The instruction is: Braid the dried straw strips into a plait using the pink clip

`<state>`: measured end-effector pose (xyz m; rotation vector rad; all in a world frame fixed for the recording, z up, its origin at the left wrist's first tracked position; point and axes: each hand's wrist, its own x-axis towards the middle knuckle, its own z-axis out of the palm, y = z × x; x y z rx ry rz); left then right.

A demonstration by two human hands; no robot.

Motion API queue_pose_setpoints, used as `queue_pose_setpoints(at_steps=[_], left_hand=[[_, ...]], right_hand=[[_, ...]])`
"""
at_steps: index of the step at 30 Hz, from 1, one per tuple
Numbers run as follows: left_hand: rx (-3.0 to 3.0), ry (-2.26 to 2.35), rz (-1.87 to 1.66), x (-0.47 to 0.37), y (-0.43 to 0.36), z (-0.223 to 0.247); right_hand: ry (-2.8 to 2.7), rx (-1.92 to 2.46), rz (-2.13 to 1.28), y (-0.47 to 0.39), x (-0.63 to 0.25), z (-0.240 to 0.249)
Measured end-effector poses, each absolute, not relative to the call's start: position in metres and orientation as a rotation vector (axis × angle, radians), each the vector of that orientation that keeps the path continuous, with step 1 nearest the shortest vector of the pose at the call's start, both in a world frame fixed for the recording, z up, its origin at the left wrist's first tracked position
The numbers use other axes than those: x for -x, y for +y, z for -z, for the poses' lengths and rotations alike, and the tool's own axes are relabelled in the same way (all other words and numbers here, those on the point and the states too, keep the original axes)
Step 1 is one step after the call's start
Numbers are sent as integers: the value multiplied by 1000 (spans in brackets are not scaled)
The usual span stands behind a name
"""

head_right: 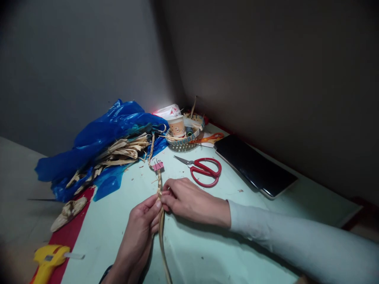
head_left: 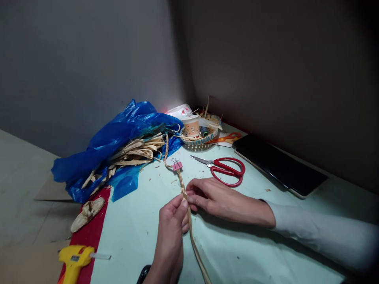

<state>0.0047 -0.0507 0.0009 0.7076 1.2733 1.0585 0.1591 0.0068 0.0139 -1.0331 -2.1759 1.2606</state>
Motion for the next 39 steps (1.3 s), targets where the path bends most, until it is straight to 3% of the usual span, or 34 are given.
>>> queue_pose_setpoints(at_steps=[14, 20, 24, 31, 39], left_hand=[[-872, 1422, -1037, -9, -60, 1], [-1346, 1824, -822, -4, -66, -10], [-1711, 2003, -917, -13, -74, -6], [-2686, 2004, -811, -28, -80, 15], [-3000, 1968, -595, -33, -83, 17]], right_hand=[[-2219, 1068, -1383, 12, -156, -13], [-2202, 1120, -1349, 14, -156, -10], [-2145, 1142, -1292, 8, -153, -12], [-1940, 1086, -1452, 8, -153, -2], [-1728, 949, -1763, 13, -154, 10]])
